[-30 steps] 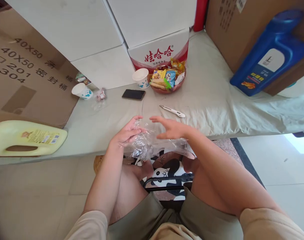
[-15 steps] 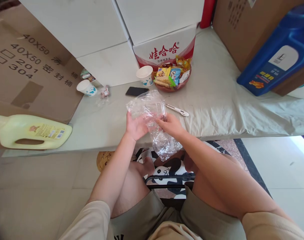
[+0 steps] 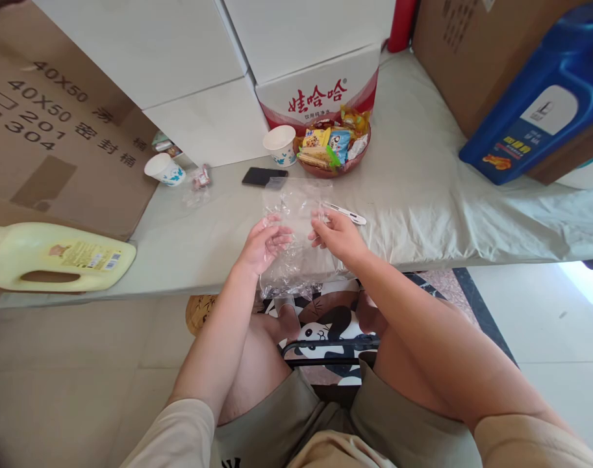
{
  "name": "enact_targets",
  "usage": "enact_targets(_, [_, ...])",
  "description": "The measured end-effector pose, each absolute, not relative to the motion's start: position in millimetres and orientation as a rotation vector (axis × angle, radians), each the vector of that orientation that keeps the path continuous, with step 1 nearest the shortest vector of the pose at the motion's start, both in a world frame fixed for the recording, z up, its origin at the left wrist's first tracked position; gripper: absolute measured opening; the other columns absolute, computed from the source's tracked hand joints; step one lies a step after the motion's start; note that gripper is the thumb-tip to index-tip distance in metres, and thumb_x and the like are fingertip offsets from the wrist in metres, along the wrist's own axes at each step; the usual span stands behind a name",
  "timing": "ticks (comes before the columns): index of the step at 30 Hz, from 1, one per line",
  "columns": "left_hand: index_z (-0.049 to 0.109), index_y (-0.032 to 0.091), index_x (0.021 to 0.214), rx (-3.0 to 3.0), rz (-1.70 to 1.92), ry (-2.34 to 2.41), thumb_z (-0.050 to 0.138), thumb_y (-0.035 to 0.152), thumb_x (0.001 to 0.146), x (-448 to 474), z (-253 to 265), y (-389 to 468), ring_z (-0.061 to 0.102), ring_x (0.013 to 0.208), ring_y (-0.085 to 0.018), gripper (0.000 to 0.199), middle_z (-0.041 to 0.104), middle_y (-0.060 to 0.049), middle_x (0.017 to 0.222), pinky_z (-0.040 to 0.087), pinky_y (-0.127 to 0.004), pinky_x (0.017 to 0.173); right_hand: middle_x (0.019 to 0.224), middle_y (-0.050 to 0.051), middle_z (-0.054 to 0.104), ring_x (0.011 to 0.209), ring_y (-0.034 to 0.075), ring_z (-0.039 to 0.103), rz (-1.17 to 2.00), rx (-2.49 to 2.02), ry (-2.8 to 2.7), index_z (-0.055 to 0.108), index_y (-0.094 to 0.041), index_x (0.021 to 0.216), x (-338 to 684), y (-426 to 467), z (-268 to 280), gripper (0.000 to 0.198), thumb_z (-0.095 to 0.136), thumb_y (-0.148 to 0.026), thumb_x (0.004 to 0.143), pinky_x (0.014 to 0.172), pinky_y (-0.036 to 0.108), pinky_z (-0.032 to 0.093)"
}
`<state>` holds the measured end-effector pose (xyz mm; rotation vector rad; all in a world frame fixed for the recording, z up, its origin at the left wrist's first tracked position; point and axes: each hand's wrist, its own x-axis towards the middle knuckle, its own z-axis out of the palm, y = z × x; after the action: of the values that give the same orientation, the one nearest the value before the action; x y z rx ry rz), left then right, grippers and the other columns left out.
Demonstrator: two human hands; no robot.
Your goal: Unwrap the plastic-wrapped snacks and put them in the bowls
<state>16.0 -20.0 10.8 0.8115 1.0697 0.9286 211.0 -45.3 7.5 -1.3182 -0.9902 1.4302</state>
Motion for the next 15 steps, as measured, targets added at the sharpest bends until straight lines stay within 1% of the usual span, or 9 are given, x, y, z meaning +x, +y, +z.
enact_targets(2, [0.052, 0.024, 0.121, 0.869, 0.997, 1.064, 0.082, 0.028, 0.069, 16, 9, -21, 0.073, 0.065, -0.014, 0.061, 0.075, 0.001, 0.077, 0.050, -0.019, 0.057, 0.072, -0.002, 0.068, 0.062, 0.014, 0.066, 1.360, -1.315, -0.930, 0.047, -0.020, 0.135, 211, -45, 6, 0.056, 0.068, -0.034, 0.085, 0.059, 0.026, 0.050])
enact_targets(3, [0.045, 0.026, 0.132, 0.901, 1.035, 1.068, 0.084, 0.028, 0.067, 15, 9, -21, 0.073, 0.067, -0.014, 0.076, 0.075, 0.002, 0.078, 0.052, -0.020, 0.060, 0.074, -0.003, 0.068, 0.066, 0.015, 0.067, 1.312, -1.306, -0.927, 0.038, -0.022, 0.144, 212, -45, 5, 0.069, 0.069, -0.034, 0.083, 0.061, 0.028, 0.050])
enact_targets(4, [0.037, 0.029, 0.141, 0.936, 1.072, 1.072, 0.085, 0.028, 0.066, 14, 8, -21, 0.073, 0.068, -0.015, 0.089, 0.075, 0.002, 0.080, 0.053, -0.022, 0.063, 0.077, -0.003, 0.068, 0.068, 0.016, 0.067, 1.267, -1.287, -0.953, 0.032, -0.023, 0.148, 213, -45, 4, 0.077, 0.070, -0.034, 0.082, 0.062, 0.029, 0.051])
enact_targets(6, [0.023, 0.032, 0.150, 1.021, 1.116, 1.060, 0.087, 0.028, 0.065, 11, 7, -21, 0.073, 0.070, -0.015, 0.107, 0.076, 0.001, 0.086, 0.055, -0.025, 0.070, 0.080, -0.002, 0.067, 0.071, 0.017, 0.066, 1.214, -1.214, -1.100, 0.033, -0.026, 0.148, 216, -46, 3, 0.080, 0.071, -0.034, 0.079, 0.064, 0.031, 0.051])
enact_targets(7, [0.022, 0.033, 0.151, 1.072, 1.123, 1.043, 0.087, 0.028, 0.065, 9, 7, -21, 0.073, 0.072, -0.015, 0.108, 0.076, 0.000, 0.090, 0.055, -0.027, 0.074, 0.080, -0.002, 0.066, 0.071, 0.017, 0.065, 1.200, -1.175, -1.206, 0.039, -0.026, 0.145, 219, -46, 3, 0.075, 0.071, -0.034, 0.078, 0.066, 0.032, 0.051])
enact_targets(8, [0.027, 0.033, 0.150, 1.130, 1.119, 1.027, 0.087, 0.029, 0.065, 7, 6, -21, 0.073, 0.074, -0.015, 0.104, 0.075, -0.001, 0.093, 0.056, -0.029, 0.077, 0.079, -0.002, 0.065, 0.071, 0.017, 0.063, 1.178, -1.148, -1.318, 0.047, -0.025, 0.139, 221, -46, 2, 0.067, 0.071, -0.034, 0.078, 0.067, 0.033, 0.051])
enact_targets(11, [0.055, 0.026, 0.132, 1.362, 1.013, 1.046, 0.084, 0.028, 0.067, 0, 1, -22, 0.072, 0.081, -0.016, 0.071, 0.073, -0.004, 0.099, 0.056, -0.030, 0.081, 0.079, 0.000, 0.064, 0.072, 0.017, 0.060, 1.015, -1.188, -1.599, 0.064, -0.022, 0.119, 225, -45, -3, 0.041, 0.067, -0.032, 0.079, 0.074, 0.034, 0.051])
enact_targets(13, [0.063, 0.023, 0.124, 1.577, 0.872, 1.147, 0.080, 0.022, 0.070, -3, -4, -22, 0.070, 0.081, -0.016, 0.057, 0.071, -0.003, 0.097, 0.056, -0.030, 0.080, 0.081, 0.002, 0.065, 0.075, 0.018, 0.061, 0.884, -1.275, -1.740, 0.068, -0.021, 0.117, 226, -43, -10, 0.038, 0.066, -0.029, 0.080, 0.077, 0.035, 0.051])
enact_targets(15, [0.066, 0.023, 0.126, 1.799, 0.729, 1.280, 0.075, 0.016, 0.072, -5, -10, -21, 0.067, 0.077, -0.016, 0.055, 0.069, -0.001, 0.090, 0.055, -0.031, 0.079, 0.085, 0.003, 0.067, 0.079, 0.020, 0.063, 0.792, -1.391, -1.878, 0.069, -0.021, 0.119, 225, -40, -18, 0.041, 0.065, -0.023, 0.078, 0.077, 0.034, 0.050])
